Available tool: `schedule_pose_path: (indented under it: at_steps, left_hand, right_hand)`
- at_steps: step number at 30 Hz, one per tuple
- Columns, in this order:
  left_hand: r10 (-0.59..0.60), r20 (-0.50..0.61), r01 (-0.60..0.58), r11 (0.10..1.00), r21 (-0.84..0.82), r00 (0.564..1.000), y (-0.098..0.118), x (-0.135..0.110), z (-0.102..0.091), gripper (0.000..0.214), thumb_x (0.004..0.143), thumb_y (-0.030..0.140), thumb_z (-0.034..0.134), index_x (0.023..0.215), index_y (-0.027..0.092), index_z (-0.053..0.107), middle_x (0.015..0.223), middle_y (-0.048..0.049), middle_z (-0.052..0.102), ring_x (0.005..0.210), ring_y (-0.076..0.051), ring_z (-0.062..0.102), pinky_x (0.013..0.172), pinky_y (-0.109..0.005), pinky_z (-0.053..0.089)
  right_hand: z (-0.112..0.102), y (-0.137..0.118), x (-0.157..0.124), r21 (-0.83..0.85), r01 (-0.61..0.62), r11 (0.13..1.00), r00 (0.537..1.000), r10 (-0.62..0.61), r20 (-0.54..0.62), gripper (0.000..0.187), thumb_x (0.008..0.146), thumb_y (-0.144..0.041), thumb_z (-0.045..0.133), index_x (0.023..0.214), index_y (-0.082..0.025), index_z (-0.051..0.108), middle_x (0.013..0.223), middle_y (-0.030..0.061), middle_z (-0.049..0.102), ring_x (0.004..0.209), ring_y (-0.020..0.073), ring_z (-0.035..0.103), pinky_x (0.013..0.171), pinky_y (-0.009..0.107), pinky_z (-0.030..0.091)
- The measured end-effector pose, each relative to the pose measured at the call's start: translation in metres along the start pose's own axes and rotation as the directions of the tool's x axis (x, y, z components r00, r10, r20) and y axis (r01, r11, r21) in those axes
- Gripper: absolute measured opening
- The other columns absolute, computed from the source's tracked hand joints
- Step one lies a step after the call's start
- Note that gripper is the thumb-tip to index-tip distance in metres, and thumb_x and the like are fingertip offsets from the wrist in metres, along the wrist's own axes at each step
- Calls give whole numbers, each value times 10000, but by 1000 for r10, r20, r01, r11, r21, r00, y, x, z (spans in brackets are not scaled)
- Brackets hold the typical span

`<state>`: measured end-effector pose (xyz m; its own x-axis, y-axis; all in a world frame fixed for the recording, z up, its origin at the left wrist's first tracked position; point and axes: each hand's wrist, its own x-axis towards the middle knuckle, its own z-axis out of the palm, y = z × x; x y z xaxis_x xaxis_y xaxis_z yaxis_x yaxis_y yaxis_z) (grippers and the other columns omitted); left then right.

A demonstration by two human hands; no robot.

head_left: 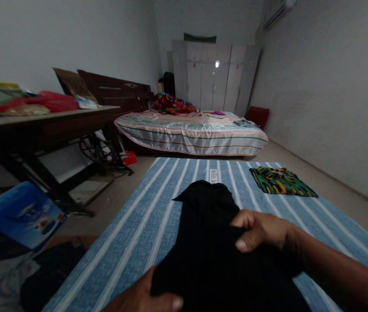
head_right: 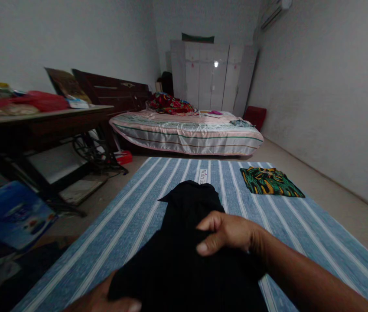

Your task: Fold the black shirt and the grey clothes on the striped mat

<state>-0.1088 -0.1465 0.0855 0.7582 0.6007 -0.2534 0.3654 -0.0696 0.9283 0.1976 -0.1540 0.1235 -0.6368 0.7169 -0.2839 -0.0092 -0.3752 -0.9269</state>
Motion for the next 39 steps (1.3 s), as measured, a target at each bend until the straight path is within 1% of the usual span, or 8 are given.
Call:
schedule_pose_path:
  at_steps: [2,4,8,12,20,25,36,39]
  left_hand:
    - [-46,-110,6,939,-343,993,8,35,-20,612,731,350,665,1307,215,507,1149,-107,659,1111,-331,576,959,-467,453]
    - [-98,-152,7,860,-511,984,10,76,-40,608,685,268,703,1262,164,543,1074,-125,689,1027,-328,624,902,-453,486]
    - [-176,-227,1,792,-611,958,-13,149,-69,609,617,135,695,1211,143,559,960,-105,719,878,-281,679,806,-391,525]
    - [-241,-175,77,767,-636,955,-41,179,-77,606,628,108,662,1220,157,539,950,-92,720,821,-260,689,756,-372,535]
    - [-172,-235,-27,750,-661,957,-36,174,-73,512,702,191,692,1197,177,561,1095,-82,686,980,-263,657,880,-377,509]
    - [-220,-309,-36,761,-648,925,-42,176,-75,515,645,166,725,1140,153,582,1045,-87,704,945,-262,670,875,-371,513]
    - [-247,-331,-9,789,-614,911,-42,186,-81,444,595,159,721,1025,150,612,895,-68,720,844,-248,685,741,-331,541]
    - [-284,-417,7,834,-552,863,-46,192,-86,391,595,160,702,978,158,619,834,-44,707,793,-215,681,674,-288,532]
  right_hand:
    - [-40,-20,24,23,47,999,997,-45,-57,316,574,-332,824,715,-100,662,648,4,642,518,82,563,511,183,425]
    - [-83,-34,54,12,93,996,989,-91,-120,308,569,-303,826,752,-108,674,697,23,679,561,108,610,575,214,480]
    - [-157,-27,121,-82,-41,996,961,17,-275,275,566,-281,809,744,-131,662,684,14,696,567,120,631,631,234,514]
    - [-196,6,160,-118,-187,975,943,145,-299,189,575,-225,786,652,-125,645,568,4,665,448,105,579,593,247,521]
    - [-200,-15,155,-246,-214,945,963,162,-218,224,597,-284,769,735,-136,674,662,17,691,529,125,610,585,240,500]
    - [-192,-23,167,-531,-314,787,935,158,-319,177,628,-314,720,712,-164,675,651,-3,671,551,125,587,545,230,462]
    - [-204,-25,183,-778,-381,500,903,18,-430,138,578,-233,760,539,-178,641,493,-47,527,566,124,502,558,233,364]
    - [-205,-15,185,-796,-375,475,883,-78,-463,107,600,-231,754,575,-177,665,536,-31,562,605,137,537,585,235,376]
